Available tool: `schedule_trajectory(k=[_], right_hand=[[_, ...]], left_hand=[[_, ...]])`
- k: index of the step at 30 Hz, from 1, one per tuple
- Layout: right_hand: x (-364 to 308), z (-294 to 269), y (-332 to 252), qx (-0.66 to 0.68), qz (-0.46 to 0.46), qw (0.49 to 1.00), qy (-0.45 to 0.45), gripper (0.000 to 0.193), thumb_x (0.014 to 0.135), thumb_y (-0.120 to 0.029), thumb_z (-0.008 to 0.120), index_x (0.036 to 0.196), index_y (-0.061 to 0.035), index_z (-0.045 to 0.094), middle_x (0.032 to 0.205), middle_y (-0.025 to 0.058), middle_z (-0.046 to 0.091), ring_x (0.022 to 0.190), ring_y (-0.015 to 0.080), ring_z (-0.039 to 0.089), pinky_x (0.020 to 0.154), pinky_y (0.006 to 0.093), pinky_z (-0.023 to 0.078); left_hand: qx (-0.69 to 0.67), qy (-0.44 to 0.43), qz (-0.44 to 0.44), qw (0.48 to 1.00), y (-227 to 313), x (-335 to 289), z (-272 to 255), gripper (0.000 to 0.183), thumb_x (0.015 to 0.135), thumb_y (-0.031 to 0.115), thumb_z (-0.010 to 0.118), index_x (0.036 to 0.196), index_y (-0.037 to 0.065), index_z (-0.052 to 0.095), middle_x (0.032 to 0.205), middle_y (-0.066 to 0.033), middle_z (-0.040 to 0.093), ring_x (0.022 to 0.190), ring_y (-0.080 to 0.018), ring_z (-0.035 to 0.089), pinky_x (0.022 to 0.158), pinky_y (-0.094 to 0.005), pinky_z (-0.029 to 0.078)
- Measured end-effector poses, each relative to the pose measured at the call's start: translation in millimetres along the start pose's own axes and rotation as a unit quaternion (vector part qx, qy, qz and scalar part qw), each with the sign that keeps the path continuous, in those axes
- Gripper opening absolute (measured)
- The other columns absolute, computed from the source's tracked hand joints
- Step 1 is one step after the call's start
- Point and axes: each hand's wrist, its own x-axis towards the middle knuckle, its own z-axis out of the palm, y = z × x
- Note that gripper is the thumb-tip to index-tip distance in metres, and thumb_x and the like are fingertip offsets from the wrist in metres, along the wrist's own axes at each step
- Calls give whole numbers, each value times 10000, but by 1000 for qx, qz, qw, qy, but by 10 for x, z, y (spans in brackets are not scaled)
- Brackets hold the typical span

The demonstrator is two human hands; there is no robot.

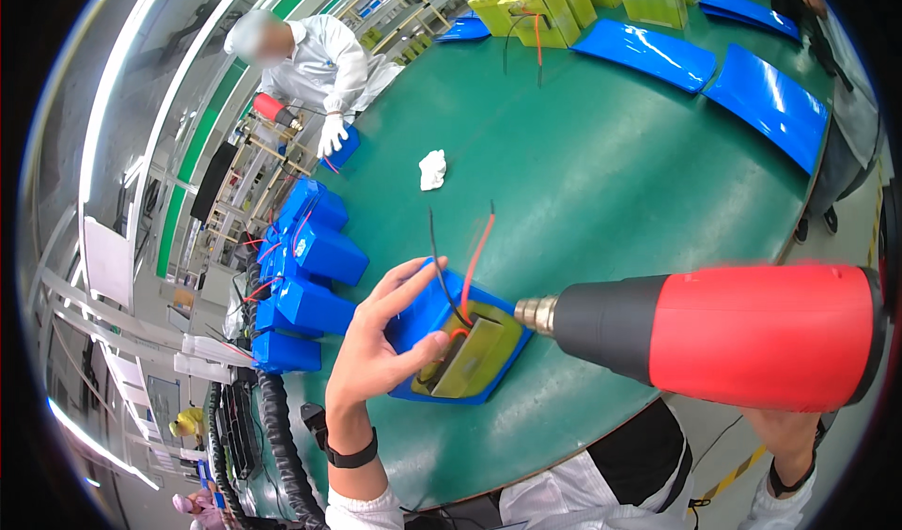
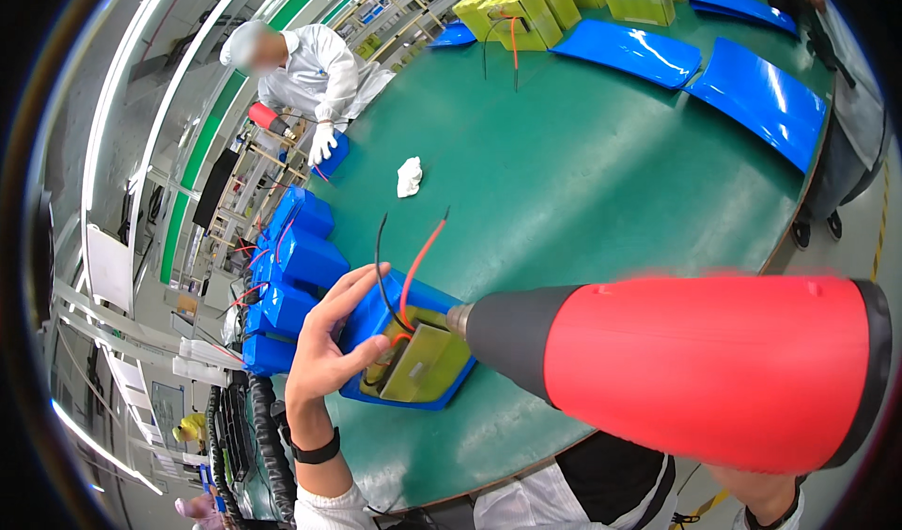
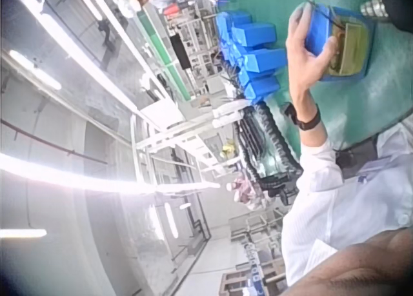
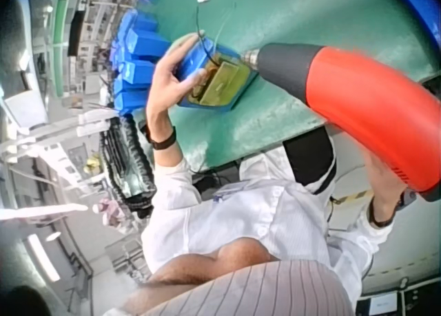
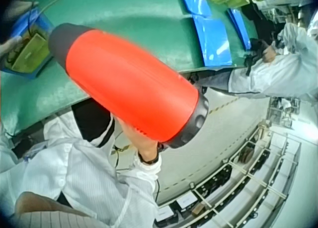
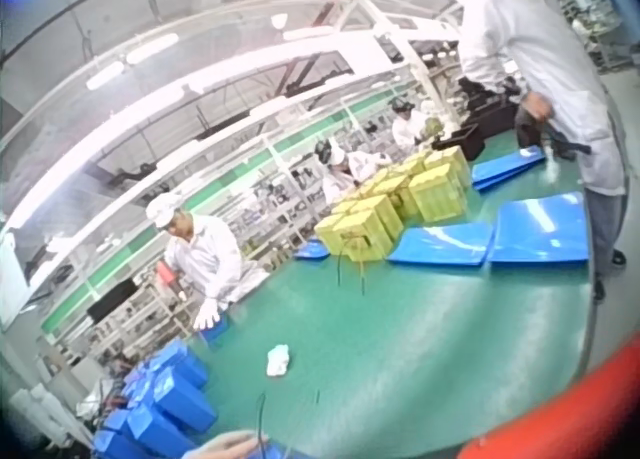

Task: Applying blue heat shrink tubing to battery packs using a red industrial heat gun.

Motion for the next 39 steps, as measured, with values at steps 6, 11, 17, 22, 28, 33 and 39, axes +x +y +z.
schedule_trajectory(k=[6,11,17,22,28,33,39], right_hand=[[-662,-361,422,10,193,977,94,395,852,-103,823,1180,32,648,1060,149,728,906,268,704,835,357,559],[-563,-539,530,-25,214,970,112,418,857,-124,822,1198,26,632,1056,149,719,900,267,699,828,356,558],[-339,-679,254,-35,174,979,102,469,831,-111,834,1225,21,616,1083,140,708,936,260,690,855,360,549],[-128,-768,-77,-28,133,988,72,513,810,-101,845,1247,18,603,1105,133,699,965,254,684,877,364,541],[275,-902,-444,-21,77,996,39,568,784,-88,858,1274,13,588,1132,125,688,1000,247,675,905,369,532],[692,-1065,-800,-36,35,999,2,615,763,-77,868,1297,9,575,1155,118,678,1029,241,668,927,373,525],[1225,-938,-1437,-86,-25,996,29,742,744,-84,878,1368,8,488,1138,100,657,1039,211,654,939,360,515]], left_hand=[[23,-33,11,999,328,64,119,830,742,222,843,1479,36,509,1444,-206,550,1276,-357,581,1074,-413,444],[-2,8,-31,999,297,-111,79,915,750,252,878,1518,10,444,1454,-220,557,1292,-347,578,1091,-417,427],[-121,111,-83,983,-102,-728,76,483,1017,217,586,1451,12,534,1373,-161,624,1187,-243,634,1015,-377,479],[-213,333,-162,904,-528,-1217,397,292,1023,125,515,1220,-14,680,1138,-81,665,983,-125,615,906,-293,481],[-272,154,-101,944,-605,-1321,813,848,834,49,788,1553,17,338,1477,-109,495,1359,-242,513,1147,-365,402],[-234,237,-108,937,-466,-1120,1076,939,761,206,907,1511,-4,383,1370,-144,587,1300,-263,567,1085,-401,471],[-176,298,-126,930,-310,-1221,1157,851,696,311,945,1337,-16,490,1194,-167,619,1110,-288,629,988,-390,510]])
